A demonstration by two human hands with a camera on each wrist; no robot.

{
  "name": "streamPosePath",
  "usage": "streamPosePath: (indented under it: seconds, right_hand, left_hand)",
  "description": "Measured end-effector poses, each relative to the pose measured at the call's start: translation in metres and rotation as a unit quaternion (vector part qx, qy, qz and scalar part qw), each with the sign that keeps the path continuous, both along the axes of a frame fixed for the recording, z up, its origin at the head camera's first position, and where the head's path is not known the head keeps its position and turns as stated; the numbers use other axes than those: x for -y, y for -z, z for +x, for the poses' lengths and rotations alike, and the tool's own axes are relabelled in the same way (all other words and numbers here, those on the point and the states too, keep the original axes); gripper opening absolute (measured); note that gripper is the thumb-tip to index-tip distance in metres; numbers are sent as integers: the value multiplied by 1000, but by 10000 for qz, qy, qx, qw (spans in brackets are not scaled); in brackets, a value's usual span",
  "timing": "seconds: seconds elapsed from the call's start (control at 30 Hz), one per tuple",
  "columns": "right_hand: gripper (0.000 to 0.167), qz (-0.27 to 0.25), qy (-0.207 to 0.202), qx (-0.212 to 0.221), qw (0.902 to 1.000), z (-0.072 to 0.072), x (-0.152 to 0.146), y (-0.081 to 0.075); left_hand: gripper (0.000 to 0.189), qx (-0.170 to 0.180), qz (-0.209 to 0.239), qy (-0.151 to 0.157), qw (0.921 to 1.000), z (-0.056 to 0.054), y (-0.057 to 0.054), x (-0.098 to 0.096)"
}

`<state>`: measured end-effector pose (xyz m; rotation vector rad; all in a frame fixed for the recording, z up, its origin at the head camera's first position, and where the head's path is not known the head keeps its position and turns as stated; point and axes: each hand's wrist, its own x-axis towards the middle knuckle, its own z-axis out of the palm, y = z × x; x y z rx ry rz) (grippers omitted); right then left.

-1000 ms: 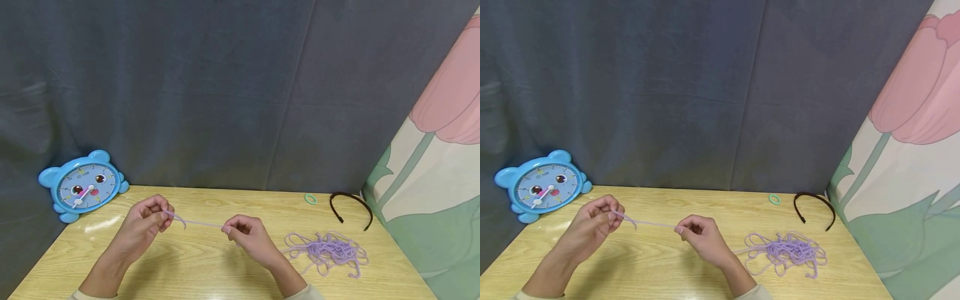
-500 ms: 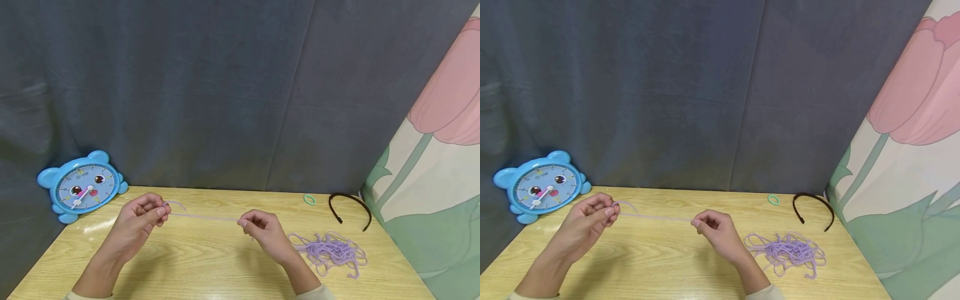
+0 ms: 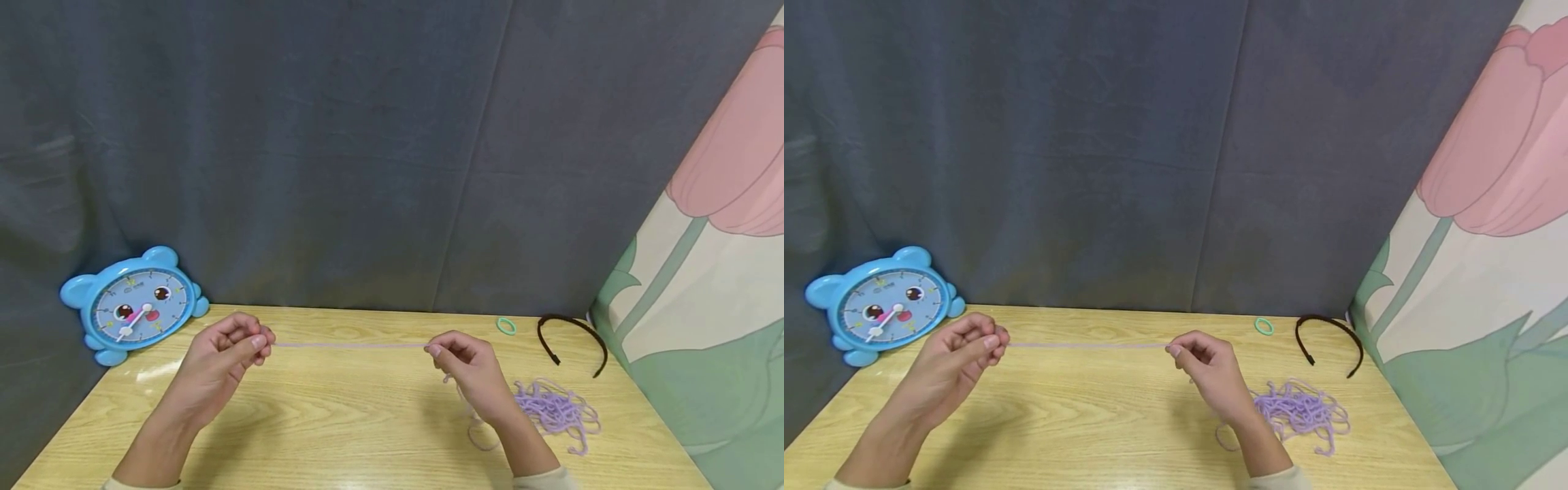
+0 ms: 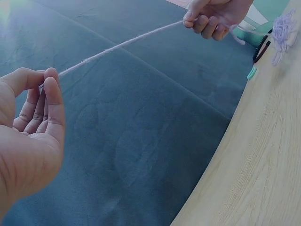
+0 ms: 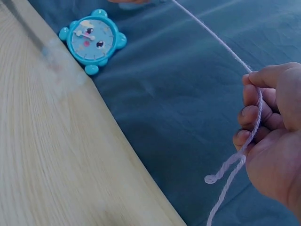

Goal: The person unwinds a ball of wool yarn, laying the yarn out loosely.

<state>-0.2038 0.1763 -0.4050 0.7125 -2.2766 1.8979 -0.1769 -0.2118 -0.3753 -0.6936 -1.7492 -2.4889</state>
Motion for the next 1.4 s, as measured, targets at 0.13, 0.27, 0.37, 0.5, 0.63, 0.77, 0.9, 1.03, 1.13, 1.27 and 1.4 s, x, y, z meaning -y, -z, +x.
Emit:
streamPosePath:
  seconds: [0.13,0.27,0.37,0.5,0.63,0.77,0.9,1.03,1.13,1.27,1.4]
  right_hand:
    - [17,117,221,29,9997,-1,-9,-4]
    - [19,156,447,113,9988,-2,-19,-6]
    - [20,127,572,185,9981,-1,-29,-6]
    - [21,196,766,217,9966,0,-50,-2]
    - [22,341,1101,320,9928,4,-74,5]
    - [25,419,1516,547,9860,9,-98,13]
    - [29,490,1871,750,9782,13,-121,22]
    - [31,416,2202,908,9703,15,-143,31]
    - [29,241,2383,1040,9653,17,-158,37]
    - [21,-42,2618,1247,9570,19,-173,44]
    - [15,-226,2850,1461,9471,22,-185,51]
  left_hand:
    - [26,-28,4,-4,10000,-1,0,0]
    - [27,-33,-9,27,10000,-1,1,0]
    - [26,-17,-43,45,10000,-1,0,0]
    - [26,-30,-108,46,9999,-2,-1,0]
    - [26,-77,-162,67,9998,-2,-2,0]
    - [27,-111,-193,107,9997,-2,-3,0]
    - [27,-128,-211,104,9996,-1,-3,1]
    - [26,-119,-219,113,9996,0,-2,1]
    - [27,-121,-219,138,9996,0,-1,2]
    - [28,-173,-244,186,9994,0,1,1]
    - [28,-219,-316,226,9990,0,1,-2]
